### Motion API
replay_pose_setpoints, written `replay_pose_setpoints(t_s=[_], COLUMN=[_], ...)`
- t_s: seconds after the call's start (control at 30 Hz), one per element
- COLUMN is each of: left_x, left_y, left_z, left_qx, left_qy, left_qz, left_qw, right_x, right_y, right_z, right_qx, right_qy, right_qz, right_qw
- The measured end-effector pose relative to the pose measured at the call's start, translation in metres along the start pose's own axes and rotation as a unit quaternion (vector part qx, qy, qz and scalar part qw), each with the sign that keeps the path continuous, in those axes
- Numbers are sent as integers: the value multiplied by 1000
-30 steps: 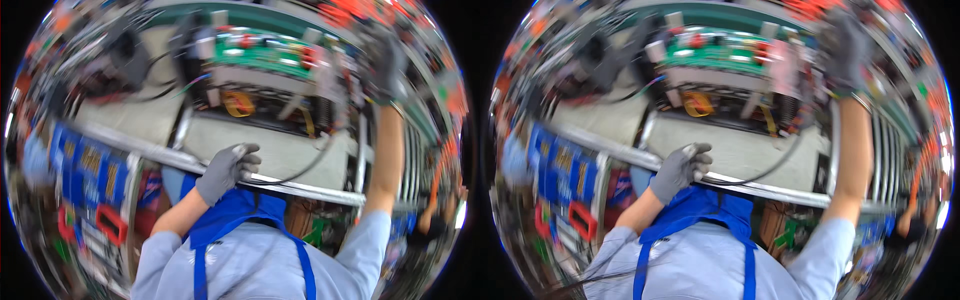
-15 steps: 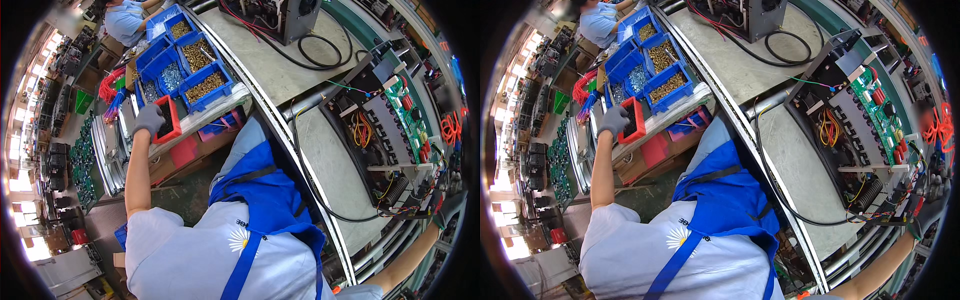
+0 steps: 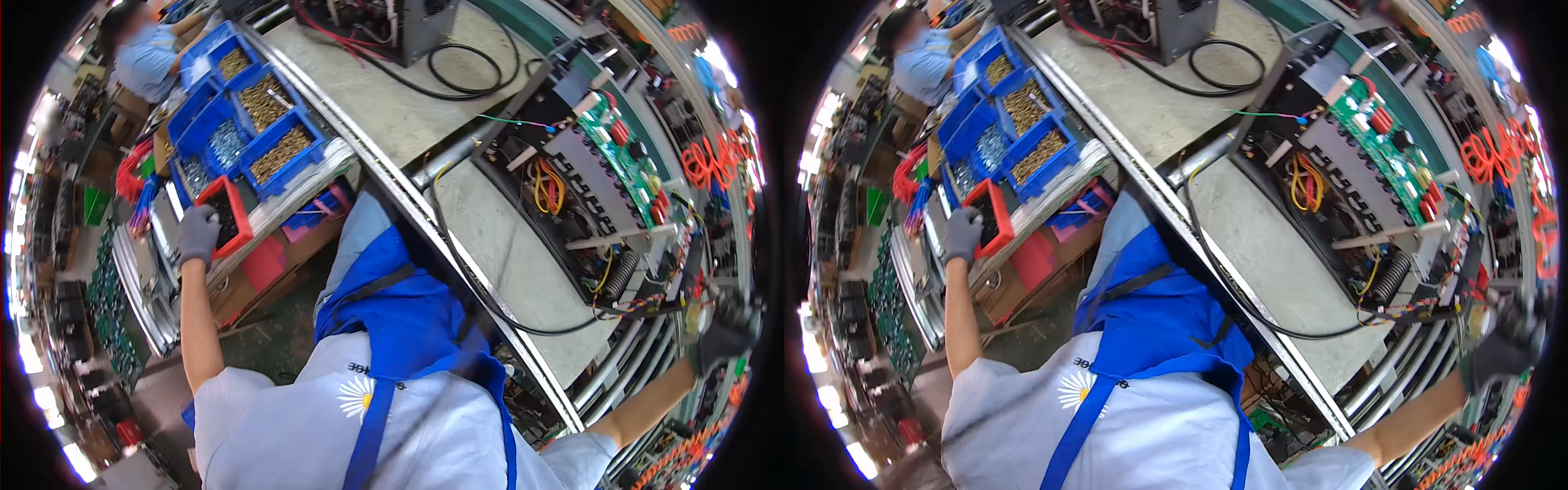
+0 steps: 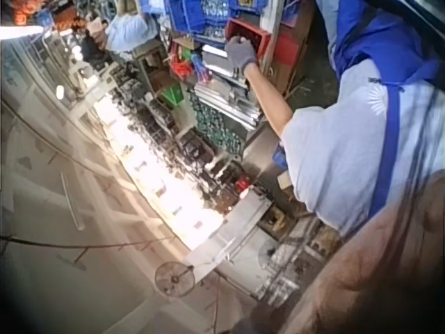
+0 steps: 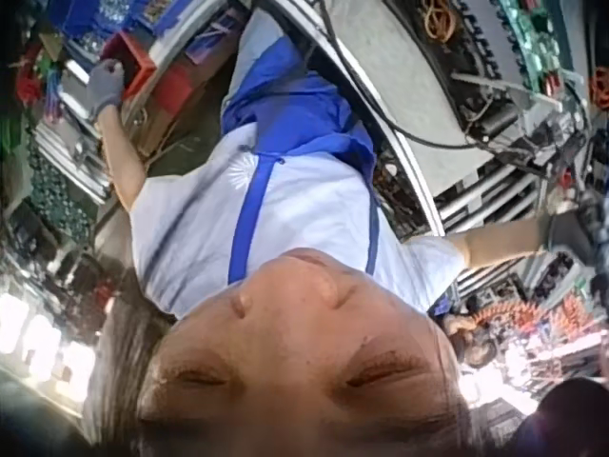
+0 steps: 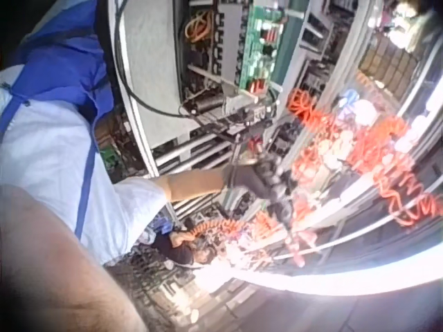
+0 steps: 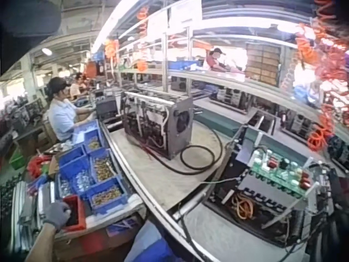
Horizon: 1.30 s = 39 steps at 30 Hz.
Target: The recorder assembles a power supply unit on an assembly line, mounting PCBs and metal components using screwdrivers.
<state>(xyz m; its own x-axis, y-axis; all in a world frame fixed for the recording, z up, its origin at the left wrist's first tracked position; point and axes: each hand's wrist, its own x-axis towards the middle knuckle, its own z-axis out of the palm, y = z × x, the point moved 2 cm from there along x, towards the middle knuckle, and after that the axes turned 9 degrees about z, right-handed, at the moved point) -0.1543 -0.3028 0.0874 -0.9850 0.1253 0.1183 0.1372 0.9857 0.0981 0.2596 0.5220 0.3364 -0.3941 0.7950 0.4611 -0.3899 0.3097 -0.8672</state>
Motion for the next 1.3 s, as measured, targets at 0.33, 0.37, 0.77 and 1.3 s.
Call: replay_pose_setpoints(t_s=[0.33,0.37,0.77,1.3], left_x=[3,7,13,-98], left_y=[-2,5,234,475], left_z=[17,17,-51,-3], left_qx=[-82,-84,-721,-754], left_qy=[61,60,-19,-646], left_qz=[-74,-72,72,-45], left_qw=[992,992,689,114], right_x=[-144,-148,-194,-211], right_y=[-14,-13,-16,4], right_z=[41,44,174,211], right_qx=[-18,4,198,180], right_qy=[125,92,-223,-235], right_qz=[-112,-106,-115,-129], right_qw=[986,990,947,946])
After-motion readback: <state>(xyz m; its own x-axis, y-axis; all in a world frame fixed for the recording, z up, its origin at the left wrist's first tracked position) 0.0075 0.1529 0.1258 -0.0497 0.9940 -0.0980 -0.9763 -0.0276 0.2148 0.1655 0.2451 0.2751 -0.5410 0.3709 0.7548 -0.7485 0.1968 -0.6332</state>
